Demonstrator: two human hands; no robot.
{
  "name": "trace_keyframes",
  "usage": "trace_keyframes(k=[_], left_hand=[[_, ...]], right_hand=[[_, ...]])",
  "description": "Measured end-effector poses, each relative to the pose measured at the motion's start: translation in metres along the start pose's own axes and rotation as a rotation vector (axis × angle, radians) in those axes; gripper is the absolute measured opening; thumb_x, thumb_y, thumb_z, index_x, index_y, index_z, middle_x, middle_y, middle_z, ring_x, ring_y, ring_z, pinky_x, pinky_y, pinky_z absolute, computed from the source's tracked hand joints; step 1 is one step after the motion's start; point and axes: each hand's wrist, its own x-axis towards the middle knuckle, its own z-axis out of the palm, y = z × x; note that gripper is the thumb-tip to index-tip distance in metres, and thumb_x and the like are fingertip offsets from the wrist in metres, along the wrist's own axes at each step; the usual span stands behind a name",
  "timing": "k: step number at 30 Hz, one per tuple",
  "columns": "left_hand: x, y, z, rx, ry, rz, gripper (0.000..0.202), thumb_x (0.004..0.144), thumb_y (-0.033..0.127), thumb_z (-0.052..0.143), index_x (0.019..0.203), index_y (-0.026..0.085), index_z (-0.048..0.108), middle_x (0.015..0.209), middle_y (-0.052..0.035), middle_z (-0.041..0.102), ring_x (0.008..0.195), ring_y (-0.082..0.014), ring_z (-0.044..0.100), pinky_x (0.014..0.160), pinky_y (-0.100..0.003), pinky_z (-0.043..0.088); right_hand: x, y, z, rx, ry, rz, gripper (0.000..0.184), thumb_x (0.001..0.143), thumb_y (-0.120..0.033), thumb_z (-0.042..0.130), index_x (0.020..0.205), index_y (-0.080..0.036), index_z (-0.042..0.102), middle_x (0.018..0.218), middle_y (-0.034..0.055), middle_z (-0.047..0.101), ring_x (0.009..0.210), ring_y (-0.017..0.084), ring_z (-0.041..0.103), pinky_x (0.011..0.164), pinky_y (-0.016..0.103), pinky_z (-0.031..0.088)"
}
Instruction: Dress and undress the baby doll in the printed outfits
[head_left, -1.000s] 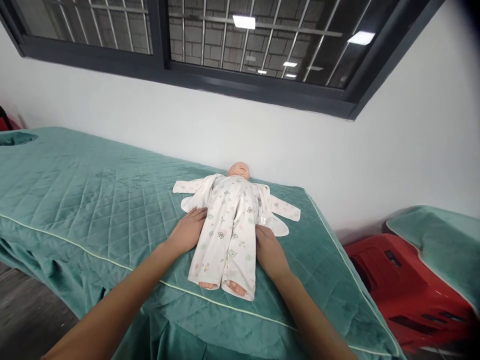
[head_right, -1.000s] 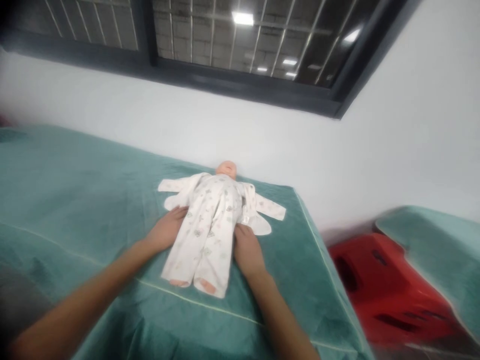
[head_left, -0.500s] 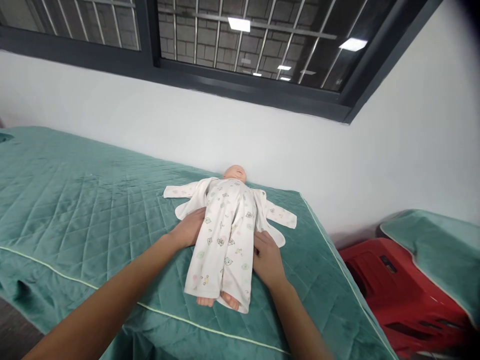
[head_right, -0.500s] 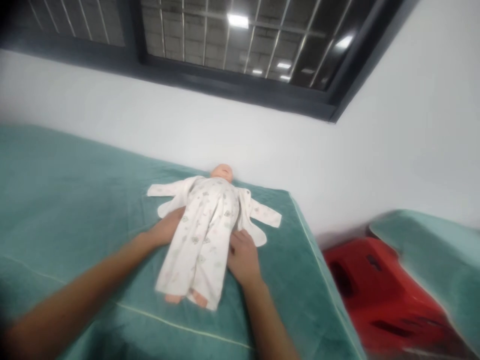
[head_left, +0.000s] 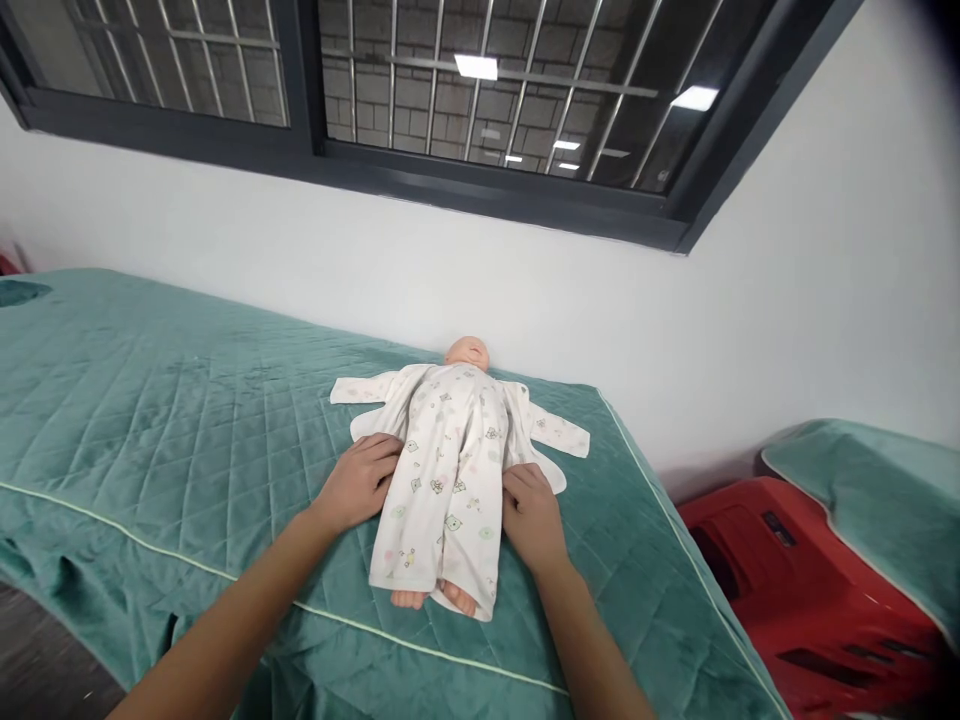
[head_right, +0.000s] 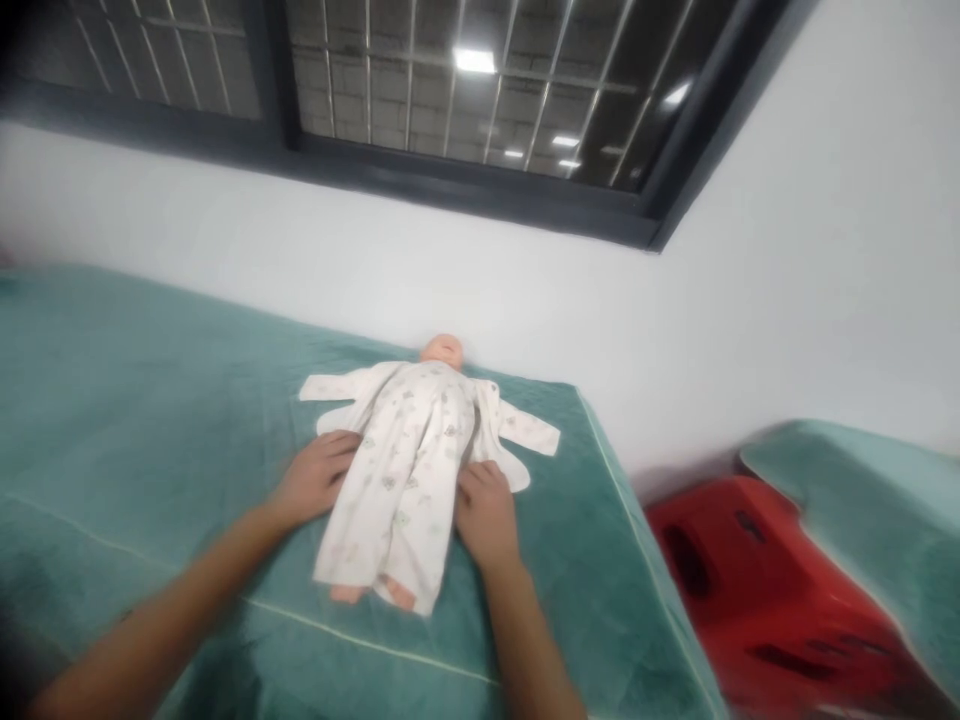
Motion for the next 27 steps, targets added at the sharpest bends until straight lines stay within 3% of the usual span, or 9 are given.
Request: trace_keyframes(k=[3, 8, 14, 18, 23, 27], left_hand=[[-0.007, 0.003, -0.002, 0.031, -0.036, -0.001, 0.029, 0.093, 0.023, 0.047, 0.104, 0.025, 0.073, 0.11, -0.0081, 0.067, 0.115, -0.0247, 0.055, 0.098, -0.042, 0.044], [-0.009, 0.004, -0.001, 0.024, -0.158, 0.033, 0.03, 0.091, 0.026, 0.054, 0.116, 0.03, 0.07, 0.124, -0.0071, 0.064, 0.128, -0.027, 0.046, 0.107, -0.046, 0.037], [-0.008, 0.005, 0.002, 0.066, -0.237, 0.088, 0.034, 0.092, 0.025, 0.053, 0.123, 0.032, 0.067, 0.136, -0.0058, 0.058, 0.136, -0.0279, 0.037, 0.118, -0.053, 0.019], [-0.005, 0.006, 0.009, 0.098, -0.247, 0.104, 0.034, 0.09, 0.026, 0.055, 0.121, 0.032, 0.068, 0.131, -0.0066, 0.061, 0.135, -0.0291, 0.036, 0.12, -0.055, 0.012], [-0.007, 0.001, 0.015, 0.06, -0.182, 0.118, 0.032, 0.09, 0.025, 0.056, 0.118, 0.033, 0.069, 0.127, -0.0056, 0.063, 0.129, -0.0272, 0.044, 0.119, -0.053, 0.016], [-0.011, -0.007, 0.015, -0.026, -0.016, 0.084, 0.029, 0.091, 0.018, 0.052, 0.107, 0.029, 0.073, 0.124, -0.0059, 0.065, 0.125, -0.0251, 0.048, 0.11, -0.047, 0.034]], right_hand=[[-0.003, 0.002, 0.0, 0.014, 0.016, -0.016, 0.028, 0.082, -0.002, 0.045, 0.065, -0.019, 0.059, 0.075, 0.0043, 0.059, 0.084, 0.02, 0.049, 0.075, 0.032, 0.04], [-0.013, 0.0, -0.002, 0.015, -0.07, 0.032, 0.03, 0.081, 0.002, 0.043, 0.066, -0.019, 0.06, 0.076, 0.0047, 0.06, 0.082, 0.02, 0.05, 0.074, 0.032, 0.041], [-0.02, -0.014, -0.006, -0.021, -0.133, 0.036, 0.024, 0.086, -0.005, 0.049, 0.088, -0.019, 0.068, 0.096, 0.0069, 0.064, 0.094, 0.023, 0.051, 0.083, 0.035, 0.04], [-0.019, -0.018, -0.006, -0.045, -0.194, 0.022, 0.022, 0.087, -0.009, 0.052, 0.096, -0.02, 0.068, 0.102, 0.0073, 0.063, 0.099, 0.024, 0.051, 0.085, 0.036, 0.04], [-0.017, -0.014, -0.005, -0.042, -0.18, 0.022, 0.025, 0.086, -0.006, 0.048, 0.088, -0.021, 0.068, 0.095, 0.0057, 0.063, 0.092, 0.022, 0.051, 0.08, 0.034, 0.04], [-0.018, -0.012, -0.003, 0.008, -0.119, 0.043, 0.025, 0.085, -0.005, 0.046, 0.072, -0.02, 0.061, 0.085, 0.005, 0.062, 0.085, 0.021, 0.05, 0.075, 0.033, 0.039]])
